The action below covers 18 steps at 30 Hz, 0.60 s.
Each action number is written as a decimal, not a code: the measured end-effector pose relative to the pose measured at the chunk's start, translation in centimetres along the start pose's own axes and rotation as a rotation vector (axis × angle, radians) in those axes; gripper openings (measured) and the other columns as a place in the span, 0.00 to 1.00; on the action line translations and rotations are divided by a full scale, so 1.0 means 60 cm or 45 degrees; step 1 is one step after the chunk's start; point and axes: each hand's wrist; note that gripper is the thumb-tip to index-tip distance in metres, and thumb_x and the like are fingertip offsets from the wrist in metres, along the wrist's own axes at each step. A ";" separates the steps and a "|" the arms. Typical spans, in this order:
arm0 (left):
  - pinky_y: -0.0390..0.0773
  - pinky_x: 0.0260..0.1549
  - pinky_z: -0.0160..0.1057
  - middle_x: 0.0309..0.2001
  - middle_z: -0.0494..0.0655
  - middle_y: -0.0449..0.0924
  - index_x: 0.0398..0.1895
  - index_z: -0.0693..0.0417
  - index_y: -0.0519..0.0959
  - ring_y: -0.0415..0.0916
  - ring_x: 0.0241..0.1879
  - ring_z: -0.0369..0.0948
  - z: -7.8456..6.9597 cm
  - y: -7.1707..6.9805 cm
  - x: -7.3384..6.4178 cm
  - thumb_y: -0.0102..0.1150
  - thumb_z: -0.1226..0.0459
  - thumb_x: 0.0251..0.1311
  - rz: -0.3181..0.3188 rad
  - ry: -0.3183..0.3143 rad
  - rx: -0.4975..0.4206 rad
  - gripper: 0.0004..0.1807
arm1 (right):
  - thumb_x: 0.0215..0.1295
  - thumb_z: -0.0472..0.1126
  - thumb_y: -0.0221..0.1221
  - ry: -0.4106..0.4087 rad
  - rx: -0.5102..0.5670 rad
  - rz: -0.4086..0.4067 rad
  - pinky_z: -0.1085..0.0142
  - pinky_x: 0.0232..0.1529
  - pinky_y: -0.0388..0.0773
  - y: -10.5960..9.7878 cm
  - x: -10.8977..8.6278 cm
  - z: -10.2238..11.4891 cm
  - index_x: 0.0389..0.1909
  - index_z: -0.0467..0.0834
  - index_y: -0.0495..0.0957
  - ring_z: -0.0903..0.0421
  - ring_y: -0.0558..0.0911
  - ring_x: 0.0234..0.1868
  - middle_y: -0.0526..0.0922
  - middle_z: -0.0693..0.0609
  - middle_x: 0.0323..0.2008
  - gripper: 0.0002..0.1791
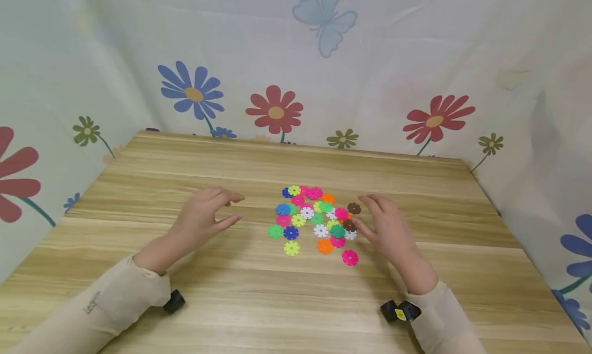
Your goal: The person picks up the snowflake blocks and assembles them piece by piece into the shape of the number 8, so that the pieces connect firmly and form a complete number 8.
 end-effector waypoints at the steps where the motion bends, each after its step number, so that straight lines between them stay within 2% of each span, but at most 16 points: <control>1: 0.81 0.40 0.41 0.40 0.46 0.84 0.45 0.55 0.81 0.80 0.38 0.43 -0.006 0.000 0.003 0.73 0.59 0.49 0.013 -0.007 -0.008 0.19 | 0.59 0.44 0.66 0.000 0.019 -0.007 0.41 0.56 0.72 -0.001 0.000 0.005 0.59 0.37 0.72 0.37 0.73 0.57 0.75 0.36 0.55 0.29; 6: 0.80 0.39 0.39 0.40 0.44 0.82 0.46 0.52 0.80 0.78 0.39 0.41 -0.034 0.002 0.015 0.73 0.58 0.49 0.128 -0.084 -0.097 0.20 | 0.58 0.42 0.66 -0.016 0.124 0.007 0.49 0.45 0.80 -0.001 -0.003 0.029 0.51 0.38 0.78 0.43 0.80 0.46 0.81 0.41 0.47 0.21; 10: 0.80 0.38 0.37 0.42 0.43 0.80 0.47 0.51 0.80 0.75 0.40 0.40 -0.051 0.007 0.024 0.72 0.58 0.50 0.258 -0.158 -0.192 0.20 | 0.56 0.39 0.68 -0.073 0.180 0.028 0.55 0.36 0.82 0.003 -0.005 0.044 0.47 0.37 0.79 0.49 0.82 0.37 0.82 0.44 0.40 0.19; 14: 0.78 0.37 0.34 0.41 0.43 0.80 0.48 0.51 0.80 0.75 0.39 0.39 -0.064 0.016 0.030 0.71 0.57 0.51 0.410 -0.167 -0.242 0.20 | 0.55 0.38 0.68 -0.107 0.242 0.092 0.62 0.33 0.81 0.011 -0.006 0.055 0.45 0.38 0.80 0.53 0.80 0.34 0.81 0.47 0.35 0.17; 18: 0.75 0.33 0.32 0.38 0.45 0.81 0.47 0.54 0.80 0.74 0.35 0.39 -0.074 0.029 0.037 0.70 0.58 0.53 0.532 -0.156 -0.314 0.19 | 0.55 0.37 0.69 -0.139 0.297 0.128 0.70 0.28 0.76 0.020 -0.009 0.063 0.40 0.39 0.81 0.58 0.77 0.29 0.81 0.49 0.33 0.13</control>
Point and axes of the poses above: each hand's wrist, its own x-axis towards the middle knuckle, its own y-axis out of the palm, z = x × y
